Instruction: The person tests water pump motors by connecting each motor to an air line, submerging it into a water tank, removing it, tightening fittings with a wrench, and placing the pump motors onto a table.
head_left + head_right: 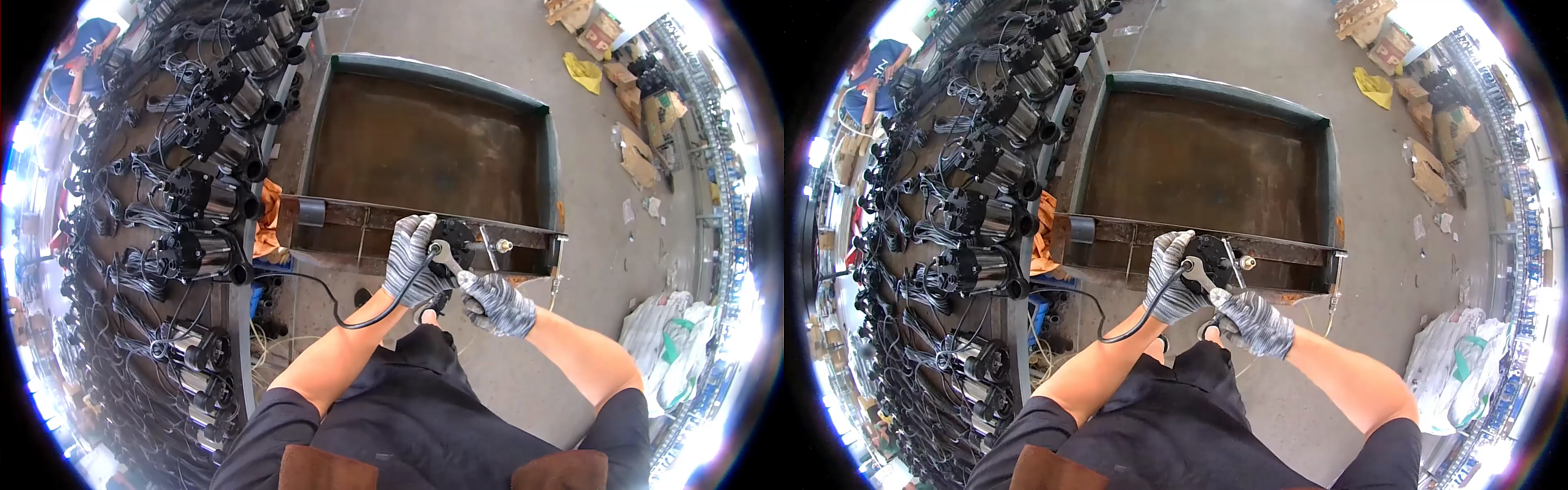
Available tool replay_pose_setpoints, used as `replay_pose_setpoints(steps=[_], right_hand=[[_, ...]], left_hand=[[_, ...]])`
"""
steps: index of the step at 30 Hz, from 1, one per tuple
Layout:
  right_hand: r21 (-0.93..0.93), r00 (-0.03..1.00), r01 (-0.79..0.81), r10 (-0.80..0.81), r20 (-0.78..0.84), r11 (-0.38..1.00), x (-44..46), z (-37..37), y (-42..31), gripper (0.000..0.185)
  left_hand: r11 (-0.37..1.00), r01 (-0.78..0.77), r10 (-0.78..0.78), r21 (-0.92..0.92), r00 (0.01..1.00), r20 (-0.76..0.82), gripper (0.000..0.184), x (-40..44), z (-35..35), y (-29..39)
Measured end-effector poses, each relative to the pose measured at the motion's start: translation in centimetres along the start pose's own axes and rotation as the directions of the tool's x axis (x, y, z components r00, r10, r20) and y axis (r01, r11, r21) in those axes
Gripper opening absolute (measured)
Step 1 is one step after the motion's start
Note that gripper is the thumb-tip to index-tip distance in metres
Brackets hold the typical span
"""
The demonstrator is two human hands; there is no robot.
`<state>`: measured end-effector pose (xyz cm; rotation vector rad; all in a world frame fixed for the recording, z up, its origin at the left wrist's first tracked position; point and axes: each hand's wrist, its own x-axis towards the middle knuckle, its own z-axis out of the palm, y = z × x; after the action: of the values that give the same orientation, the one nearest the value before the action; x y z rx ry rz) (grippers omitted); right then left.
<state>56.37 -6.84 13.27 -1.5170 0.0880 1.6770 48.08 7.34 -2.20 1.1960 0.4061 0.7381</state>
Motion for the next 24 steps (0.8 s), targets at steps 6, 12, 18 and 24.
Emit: replay_pose_setpoints(steps=[6, 12, 18, 24], right_hand=[[0.293, 0.998, 0.028, -0.008, -0.07, 0.956, 0.0, 4.8, 2.2, 0.056], [0.572, 0.988, 0.151, -0.141, -0.062, 0.806, 1.7, 10.0, 5.2, 0.058], [0.659, 0.97, 0.24, -0.201, -0.136, 0.713, 3.5, 12.4, 6.4, 0.058], [0.537, 0.969, 0.237, -0.235, -0.074, 0.809, 0.9, 11.4, 6.2, 0.058]], left_hand=[[0.847, -0.251, 0.225, 0.469, 0.968, 0.112, 0.073, 0.1, -0.7, 1.3], [0.723, -0.323, 0.314, 0.611, 0.941, 0.126, 0.045, 0.5, -0.9, 1.5], [0.722, -0.285, 0.261, 0.631, 0.956, 0.132, 0.051, 0.2, -0.7, 2.8], [0.71, -0.329, 0.321, 0.623, 0.938, 0.129, 0.041, 0.3, -0.5, 2.7]])
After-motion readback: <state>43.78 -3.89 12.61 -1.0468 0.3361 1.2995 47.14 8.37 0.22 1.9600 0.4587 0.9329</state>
